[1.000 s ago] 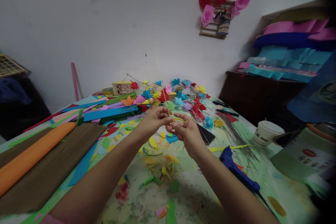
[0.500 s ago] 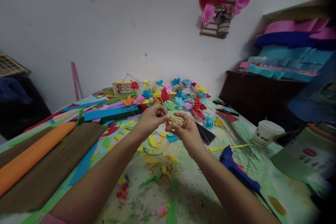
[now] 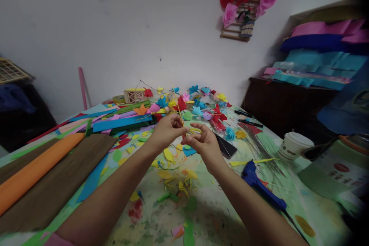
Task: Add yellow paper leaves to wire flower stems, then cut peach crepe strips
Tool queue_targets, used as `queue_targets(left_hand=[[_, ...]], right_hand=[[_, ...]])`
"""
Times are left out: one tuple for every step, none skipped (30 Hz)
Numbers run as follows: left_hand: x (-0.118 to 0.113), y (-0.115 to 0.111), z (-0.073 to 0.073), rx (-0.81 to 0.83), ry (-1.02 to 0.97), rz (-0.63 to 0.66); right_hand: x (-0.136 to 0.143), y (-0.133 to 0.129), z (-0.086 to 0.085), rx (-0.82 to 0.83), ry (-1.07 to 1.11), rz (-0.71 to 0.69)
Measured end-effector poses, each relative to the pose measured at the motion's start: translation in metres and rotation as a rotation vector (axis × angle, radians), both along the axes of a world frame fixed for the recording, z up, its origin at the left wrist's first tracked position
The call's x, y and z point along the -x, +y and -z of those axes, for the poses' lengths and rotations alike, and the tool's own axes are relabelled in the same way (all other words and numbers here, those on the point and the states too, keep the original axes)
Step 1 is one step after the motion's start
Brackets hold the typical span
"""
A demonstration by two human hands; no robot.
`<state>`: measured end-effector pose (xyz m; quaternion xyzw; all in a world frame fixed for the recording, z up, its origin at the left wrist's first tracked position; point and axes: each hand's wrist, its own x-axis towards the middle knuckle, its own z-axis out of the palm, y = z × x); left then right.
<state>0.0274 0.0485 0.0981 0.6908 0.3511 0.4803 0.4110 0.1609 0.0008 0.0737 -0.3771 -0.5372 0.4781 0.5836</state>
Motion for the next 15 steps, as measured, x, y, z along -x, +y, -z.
queue_targets(left_hand=[[0.0, -0.0003, -0.0002, -0.004, 0.003, -0.002], [0.0001, -0.0007, -0.0004, -0.008, 0.003, -0.006], [0.0001, -0.001, -0.0006, -0.008, 0.0, -0.008], [0.0001, -0.0015, -0.0009, -0.005, -0.007, -0.002], [0.0, -0.002, -0.0012, 0.001, -0.018, 0.013], [-0.0001, -0.0027, -0.0014, 0.012, -0.031, 0.035], [-0.0003, -0.0035, -0.0015, 0.025, -0.042, 0.064], [-0.0005, -0.0043, -0.0015, 0.043, -0.046, 0.101], [-0.0009, -0.005, -0.0012, 0.061, -0.044, 0.137], [-0.0013, -0.0056, -0.0007, 0.075, -0.041, 0.165], [-0.0018, -0.0059, 0.0, 0.086, -0.037, 0.185], [-0.0022, -0.0059, 0.0008, 0.09, -0.03, 0.197], [-0.0026, -0.0057, 0.0017, 0.086, -0.021, 0.201], [-0.003, -0.0053, 0.0024, 0.074, -0.007, 0.192], [-0.0033, -0.0047, 0.0031, 0.056, 0.015, 0.175]], right_hand=[[0.0003, -0.0002, 0.0, -0.011, 0.004, -0.003], [0.0005, -0.0002, 0.0001, -0.023, 0.011, -0.003], [0.0005, 0.0, 0.0003, -0.035, 0.019, 0.0], [0.0002, 0.0002, 0.0004, -0.045, 0.026, 0.005], [-0.0003, 0.0004, 0.0002, -0.052, 0.028, 0.015], [-0.001, 0.0004, -0.0002, -0.059, 0.026, 0.03], [-0.0018, 0.0002, -0.0009, -0.064, 0.022, 0.045], [-0.0025, -0.0001, -0.0018, -0.068, 0.018, 0.058], [-0.0031, -0.0006, -0.0028, -0.072, 0.015, 0.07], [-0.0035, -0.001, -0.0037, -0.077, 0.016, 0.08], [-0.0037, -0.0014, -0.0045, -0.083, 0.018, 0.087], [-0.0038, -0.0016, -0.0051, -0.086, 0.019, 0.093], [-0.0037, -0.0017, -0.0054, -0.085, 0.02, 0.096], [-0.0036, -0.0016, -0.0053, -0.081, 0.02, 0.097], [-0.0034, -0.0012, -0.005, -0.076, 0.023, 0.097]])
